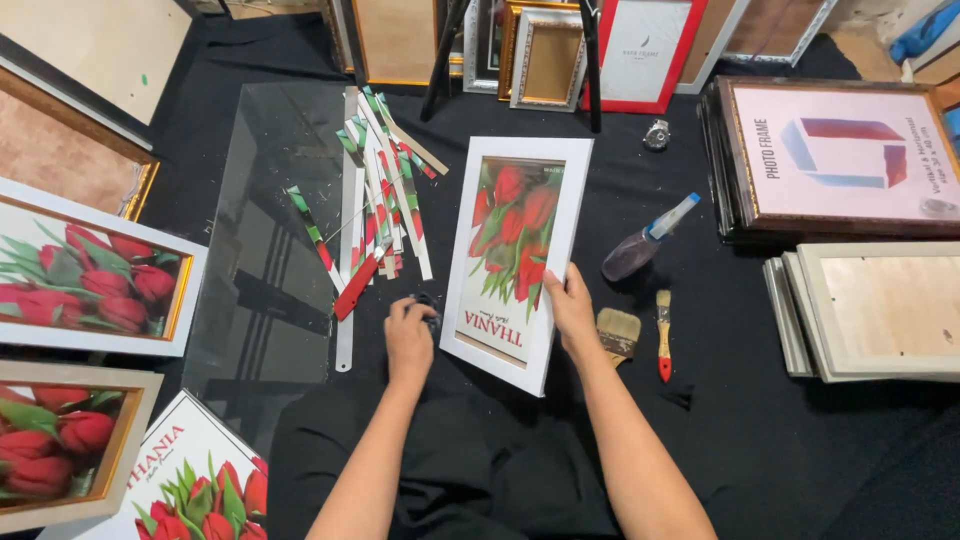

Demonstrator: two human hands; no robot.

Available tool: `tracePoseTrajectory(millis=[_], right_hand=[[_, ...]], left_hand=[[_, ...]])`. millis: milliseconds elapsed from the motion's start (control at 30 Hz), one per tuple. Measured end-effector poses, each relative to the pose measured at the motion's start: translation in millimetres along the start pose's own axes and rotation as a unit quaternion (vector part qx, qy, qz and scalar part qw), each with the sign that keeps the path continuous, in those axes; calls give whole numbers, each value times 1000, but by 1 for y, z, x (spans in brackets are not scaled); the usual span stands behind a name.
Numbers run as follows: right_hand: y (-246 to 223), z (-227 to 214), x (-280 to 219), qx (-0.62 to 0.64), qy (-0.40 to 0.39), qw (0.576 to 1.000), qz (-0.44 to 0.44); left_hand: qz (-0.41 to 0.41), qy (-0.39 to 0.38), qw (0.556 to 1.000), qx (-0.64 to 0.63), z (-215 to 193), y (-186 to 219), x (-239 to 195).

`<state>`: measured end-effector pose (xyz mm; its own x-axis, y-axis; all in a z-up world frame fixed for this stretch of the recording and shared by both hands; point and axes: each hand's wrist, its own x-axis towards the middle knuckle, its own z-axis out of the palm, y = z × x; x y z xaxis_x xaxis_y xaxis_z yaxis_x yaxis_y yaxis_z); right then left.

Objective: The person wipes the front and edges of a white photo frame with a dark cloth, then flips it to brush the wooden back with a paintbrush. The frame is placed with others, and a new frame back is picked up for further handling.

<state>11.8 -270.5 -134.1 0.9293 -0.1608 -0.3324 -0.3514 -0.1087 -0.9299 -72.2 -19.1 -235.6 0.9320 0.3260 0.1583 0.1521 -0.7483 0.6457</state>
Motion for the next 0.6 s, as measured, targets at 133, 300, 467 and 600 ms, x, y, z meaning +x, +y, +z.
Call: tracePoseTrajectory(millis=[133,300,467,600], right_hand=[[-13,0,-17,-93,34,995,4],[13,-10,-9,-265,67,962,-16],[-23,1,-41,-244,42,969,-10],[-18,2,-36,-223,-3,974,-41]], left_hand=[[107,-5,992,-63,6,85,-18],[55,-199,975,-79,-36,181,-43],[102,-209,969,81,-26,199,-53],[176,6,965,193,13,178,-61]])
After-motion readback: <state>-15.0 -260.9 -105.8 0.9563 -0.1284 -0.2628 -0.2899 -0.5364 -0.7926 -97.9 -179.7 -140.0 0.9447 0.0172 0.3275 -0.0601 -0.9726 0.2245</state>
